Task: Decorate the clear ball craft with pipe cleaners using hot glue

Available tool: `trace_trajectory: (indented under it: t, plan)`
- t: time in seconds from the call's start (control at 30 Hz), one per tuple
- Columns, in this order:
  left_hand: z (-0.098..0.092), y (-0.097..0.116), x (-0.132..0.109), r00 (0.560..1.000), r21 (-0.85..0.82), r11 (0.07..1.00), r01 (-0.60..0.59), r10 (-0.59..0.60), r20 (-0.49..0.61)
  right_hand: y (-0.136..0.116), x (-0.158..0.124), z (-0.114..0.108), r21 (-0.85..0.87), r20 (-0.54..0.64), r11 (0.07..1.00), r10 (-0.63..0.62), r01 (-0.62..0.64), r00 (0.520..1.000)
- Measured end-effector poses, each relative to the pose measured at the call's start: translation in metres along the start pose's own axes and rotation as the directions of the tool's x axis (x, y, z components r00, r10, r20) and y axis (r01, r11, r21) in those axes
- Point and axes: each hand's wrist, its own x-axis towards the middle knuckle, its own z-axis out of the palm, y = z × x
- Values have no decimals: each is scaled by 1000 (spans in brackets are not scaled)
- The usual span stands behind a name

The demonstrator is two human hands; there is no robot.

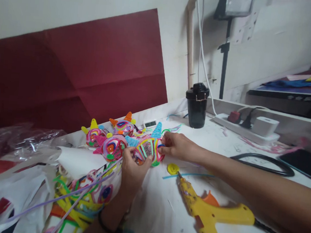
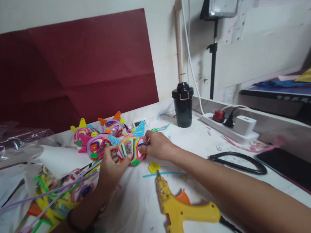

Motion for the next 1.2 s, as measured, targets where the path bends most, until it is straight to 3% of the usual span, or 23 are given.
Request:
trace_trajectory:
  t: [0.37, 0.57, 0.73, 0.87, 1.0, 1.2]
  plan:
    - [-2, 7, -2, 999, 36, 999, 15, -17, 36, -5, -1, -11, -16, 39, 998, 55, -54, 998]
    - [-1, 3, -3, 999, 66, 997, -39, 38, 12, -2, -2, -11, -90, 73, 996, -2, 9, 997]
    - [0, 1, -4, 997, 84, 994, -72, 73, -10, -8, -8, -11, -171, -24, 979, -120, 114, 992]
    - [3, 0, -5, 993, 75, 991, -110, 112, -26, -13, -13, -5, -220, -76, 934, -305, 282, 949]
    - [3, 1, -6, 992, 119, 986, -116, 122, -42, -7, -13, 5, -334, -111, 844, -476, 418, 872]
    - [3, 2, -8, 985, 150, 978, -147, 159, -68, -2, -13, 13, -545, -129, 688, -633, 478, 764]
